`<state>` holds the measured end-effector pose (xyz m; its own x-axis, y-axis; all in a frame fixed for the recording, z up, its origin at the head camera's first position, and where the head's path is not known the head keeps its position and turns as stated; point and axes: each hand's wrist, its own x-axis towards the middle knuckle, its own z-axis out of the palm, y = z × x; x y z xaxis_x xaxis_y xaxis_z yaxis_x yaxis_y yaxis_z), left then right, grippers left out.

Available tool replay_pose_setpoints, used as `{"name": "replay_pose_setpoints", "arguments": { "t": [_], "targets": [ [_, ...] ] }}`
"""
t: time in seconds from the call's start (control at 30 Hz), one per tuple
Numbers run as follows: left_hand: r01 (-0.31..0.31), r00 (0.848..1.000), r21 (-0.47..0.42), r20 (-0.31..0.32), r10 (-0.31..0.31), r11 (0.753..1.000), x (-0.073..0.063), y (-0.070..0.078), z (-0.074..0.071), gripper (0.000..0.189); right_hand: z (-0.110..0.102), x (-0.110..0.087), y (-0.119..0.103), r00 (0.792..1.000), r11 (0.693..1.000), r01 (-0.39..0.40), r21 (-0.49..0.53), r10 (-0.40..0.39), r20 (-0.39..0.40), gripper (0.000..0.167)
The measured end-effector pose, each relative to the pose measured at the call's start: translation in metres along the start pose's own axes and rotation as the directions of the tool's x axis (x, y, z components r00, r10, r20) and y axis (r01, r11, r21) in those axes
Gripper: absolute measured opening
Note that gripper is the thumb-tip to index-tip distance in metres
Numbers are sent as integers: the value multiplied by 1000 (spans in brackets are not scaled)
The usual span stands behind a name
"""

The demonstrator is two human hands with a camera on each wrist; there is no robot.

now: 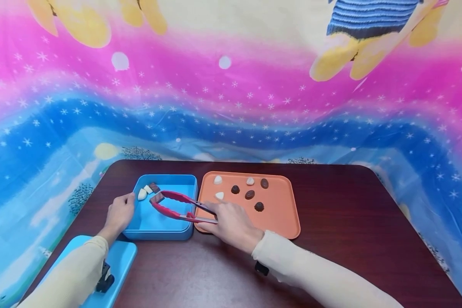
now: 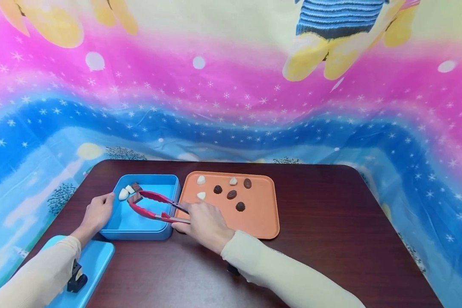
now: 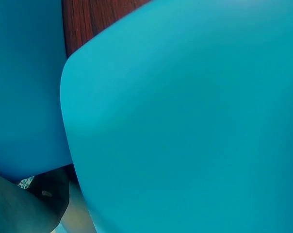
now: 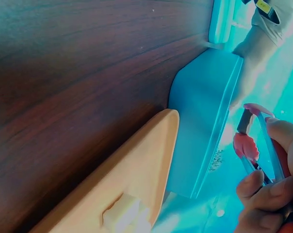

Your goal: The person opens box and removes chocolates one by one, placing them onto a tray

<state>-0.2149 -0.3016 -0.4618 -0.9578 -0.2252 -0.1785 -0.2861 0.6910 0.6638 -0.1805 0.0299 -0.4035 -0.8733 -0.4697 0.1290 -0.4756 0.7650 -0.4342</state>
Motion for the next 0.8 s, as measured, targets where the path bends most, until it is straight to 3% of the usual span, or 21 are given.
{"name": "replay_pose_setpoints", "arguments": {
  "t": [0.53,0.8],
  "targets": [
    [-14,1000,-6,-15,14,1000,0,-1,0,70,-22,-22,14,997,997,-57,55,60,-56,63],
    [-21,1000,-2,-21,21,1000,-1,-1,1,68,-30,-33,28,995,997,-69,19,70,-72,49]
  ]
}}
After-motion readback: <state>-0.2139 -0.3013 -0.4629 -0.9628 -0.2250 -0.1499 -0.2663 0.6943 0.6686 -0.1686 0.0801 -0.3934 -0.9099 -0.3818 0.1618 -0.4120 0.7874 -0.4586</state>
